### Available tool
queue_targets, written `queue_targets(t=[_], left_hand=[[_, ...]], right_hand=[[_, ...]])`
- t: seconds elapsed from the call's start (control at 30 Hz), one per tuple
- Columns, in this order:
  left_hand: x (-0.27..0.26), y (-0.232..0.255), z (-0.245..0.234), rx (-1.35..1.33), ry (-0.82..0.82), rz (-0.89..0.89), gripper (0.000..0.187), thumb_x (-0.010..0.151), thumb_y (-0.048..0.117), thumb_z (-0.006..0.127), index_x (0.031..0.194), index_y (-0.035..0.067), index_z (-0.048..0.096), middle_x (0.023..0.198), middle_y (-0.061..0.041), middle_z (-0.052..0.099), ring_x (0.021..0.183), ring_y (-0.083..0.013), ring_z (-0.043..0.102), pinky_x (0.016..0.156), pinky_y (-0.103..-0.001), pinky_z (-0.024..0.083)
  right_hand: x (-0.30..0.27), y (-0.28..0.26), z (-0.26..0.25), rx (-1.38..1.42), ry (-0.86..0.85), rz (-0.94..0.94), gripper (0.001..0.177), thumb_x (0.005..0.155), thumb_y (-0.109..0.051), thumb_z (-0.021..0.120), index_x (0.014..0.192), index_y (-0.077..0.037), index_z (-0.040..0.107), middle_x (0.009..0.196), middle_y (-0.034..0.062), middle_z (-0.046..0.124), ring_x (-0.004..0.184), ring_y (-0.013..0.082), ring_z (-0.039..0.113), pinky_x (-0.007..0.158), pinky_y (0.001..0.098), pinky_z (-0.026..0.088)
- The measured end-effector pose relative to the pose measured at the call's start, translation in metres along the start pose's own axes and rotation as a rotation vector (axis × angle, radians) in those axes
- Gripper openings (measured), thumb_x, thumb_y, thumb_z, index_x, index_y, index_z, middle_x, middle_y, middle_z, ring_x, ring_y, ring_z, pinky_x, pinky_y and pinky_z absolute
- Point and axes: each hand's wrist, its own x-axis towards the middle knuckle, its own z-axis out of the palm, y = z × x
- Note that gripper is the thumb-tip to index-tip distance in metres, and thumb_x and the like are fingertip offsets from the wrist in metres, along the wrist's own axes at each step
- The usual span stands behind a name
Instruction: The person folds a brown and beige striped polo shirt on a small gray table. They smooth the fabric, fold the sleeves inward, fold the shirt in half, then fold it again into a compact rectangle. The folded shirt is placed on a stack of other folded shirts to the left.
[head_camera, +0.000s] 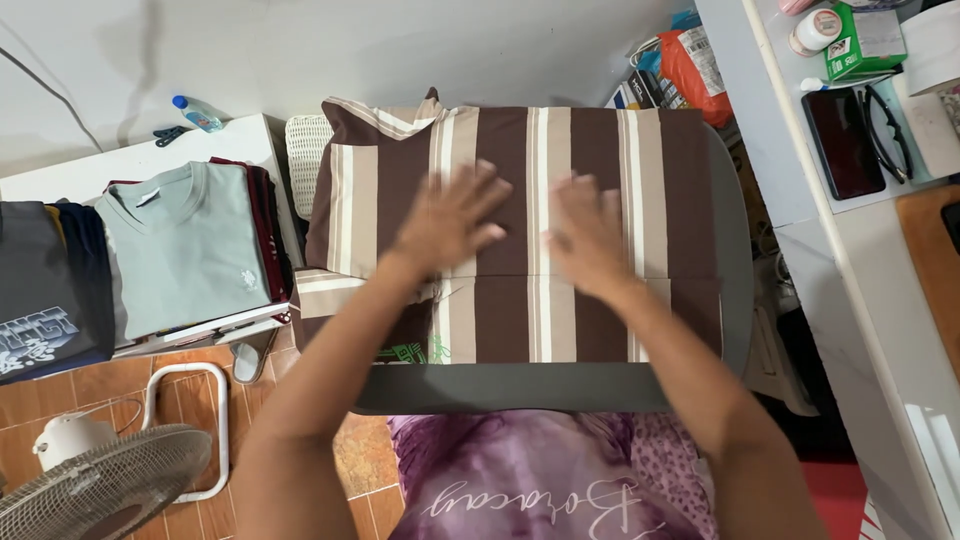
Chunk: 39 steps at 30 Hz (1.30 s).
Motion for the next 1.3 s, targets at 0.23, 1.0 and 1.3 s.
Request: queue_targets(t=[0.23, 1.0, 1.3], left_hand=[[-0.047, -0.085, 0.018, 0.133, 0.322, -0.36, 0.072, 0.107, 0.06, 0.035, 0.164, 0.016, 0.026, 0.168, -0.019, 0.021, 0.154, -0.0445, 0.014, 0.119, -0.063, 0.01], [0.091, -0.126, -0.003, 0.08, 0.251, -0.067, 0.057, 0.095, 0.026, 0.066, 0.15, 0.02, 0.053, 0.154, -0.003, 0.054, 0.142, -0.0343, 0.043, 0.112, -0.056, 0.034], [0.082, -0.122, -0.056, 0.377, 0.126, -0.129, 0.028, 0.09, 0.041, 0.076, 0.102, 0.016, 0.078, 0.1, -0.003, 0.07, 0.106, -0.0252, 0.06, 0.097, -0.045, 0.041]], right_hand=[[-0.018, 0.106, 0.001, -0.115, 0.062, 0.322, 0.067, 0.109, -0.033, 0.05, 0.159, 0.006, 0.028, 0.167, 0.0289, 0.021, 0.155, 0.0446, 0.013, 0.121, 0.0643, 0.005], [0.077, 0.18, -0.004, 0.001, 0.176, 0.119, 0.046, 0.111, -0.022, 0.052, 0.153, -0.005, 0.049, 0.147, 0.0186, 0.052, 0.143, 0.0381, 0.041, 0.123, 0.0675, 0.013], [0.074, 0.185, -0.031, -0.096, 0.22, -0.019, 0.026, 0.097, -0.011, 0.069, 0.123, -0.012, 0.073, 0.116, 0.008, 0.065, 0.117, 0.0293, 0.056, 0.104, 0.0498, 0.034]])
